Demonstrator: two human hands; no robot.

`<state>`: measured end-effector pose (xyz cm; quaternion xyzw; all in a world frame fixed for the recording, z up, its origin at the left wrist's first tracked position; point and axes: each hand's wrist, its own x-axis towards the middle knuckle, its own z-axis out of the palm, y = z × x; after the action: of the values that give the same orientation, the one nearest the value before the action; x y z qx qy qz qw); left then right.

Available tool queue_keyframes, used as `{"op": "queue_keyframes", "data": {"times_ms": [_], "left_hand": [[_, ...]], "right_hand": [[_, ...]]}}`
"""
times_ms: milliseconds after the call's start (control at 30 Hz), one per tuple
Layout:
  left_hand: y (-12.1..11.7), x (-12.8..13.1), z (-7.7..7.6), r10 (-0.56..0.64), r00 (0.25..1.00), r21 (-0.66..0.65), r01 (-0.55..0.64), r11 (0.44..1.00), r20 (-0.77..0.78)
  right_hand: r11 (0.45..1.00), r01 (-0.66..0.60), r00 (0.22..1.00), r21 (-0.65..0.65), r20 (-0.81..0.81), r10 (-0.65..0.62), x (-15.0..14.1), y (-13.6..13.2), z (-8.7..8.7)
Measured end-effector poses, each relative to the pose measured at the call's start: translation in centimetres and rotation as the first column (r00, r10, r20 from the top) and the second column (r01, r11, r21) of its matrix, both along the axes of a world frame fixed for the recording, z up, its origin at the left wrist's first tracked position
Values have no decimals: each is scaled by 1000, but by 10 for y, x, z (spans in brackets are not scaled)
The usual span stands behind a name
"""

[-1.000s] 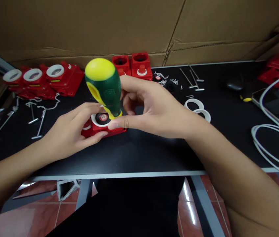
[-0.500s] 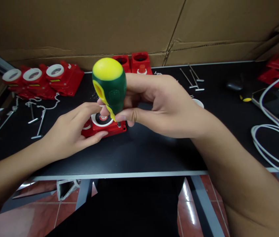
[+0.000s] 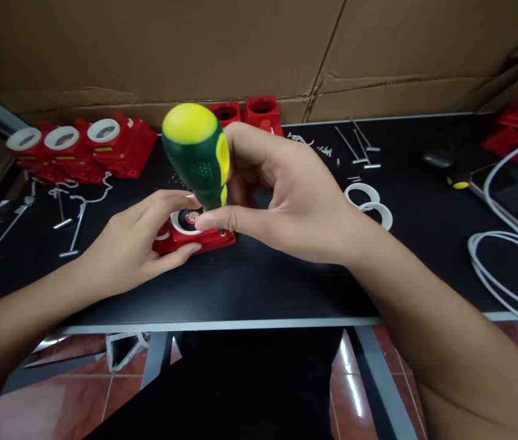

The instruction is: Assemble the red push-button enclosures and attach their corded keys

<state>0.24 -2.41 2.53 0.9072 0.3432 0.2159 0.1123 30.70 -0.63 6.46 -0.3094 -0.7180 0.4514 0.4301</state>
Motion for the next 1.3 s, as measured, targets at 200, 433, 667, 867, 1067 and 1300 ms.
{"op": "queue_keyframes", "data": {"times_ms": [200, 433, 667, 867, 1067, 1300], "left_hand": [[2, 0, 0, -6, 1000, 8, 6, 1000, 1], [1, 1, 2, 15, 1000, -15, -15, 1000, -19], [0, 1, 2, 18, 1000, -9, -18, 1000, -23], [1, 0, 2, 27, 999, -13, -27, 1000, -37], [0, 0, 5, 38, 997, -27, -40, 999, -64], [0, 1, 2, -2, 1000, 27, 3, 1000, -25]], "right_hand": [[991, -120, 992, -65, -41, 118, 10, -1, 14], [991, -130, 991, 30, -39, 132, 12, -1, 11], [998, 48, 999, 51, 4, -48, 6, -3, 0], [993, 119, 991, 12, -59, -118, -3, -2, -8], [996, 82, 996, -24, -33, -83, -2, 2, -3], [991, -113, 993, -75, -38, 110, 11, -7, 14]]}}
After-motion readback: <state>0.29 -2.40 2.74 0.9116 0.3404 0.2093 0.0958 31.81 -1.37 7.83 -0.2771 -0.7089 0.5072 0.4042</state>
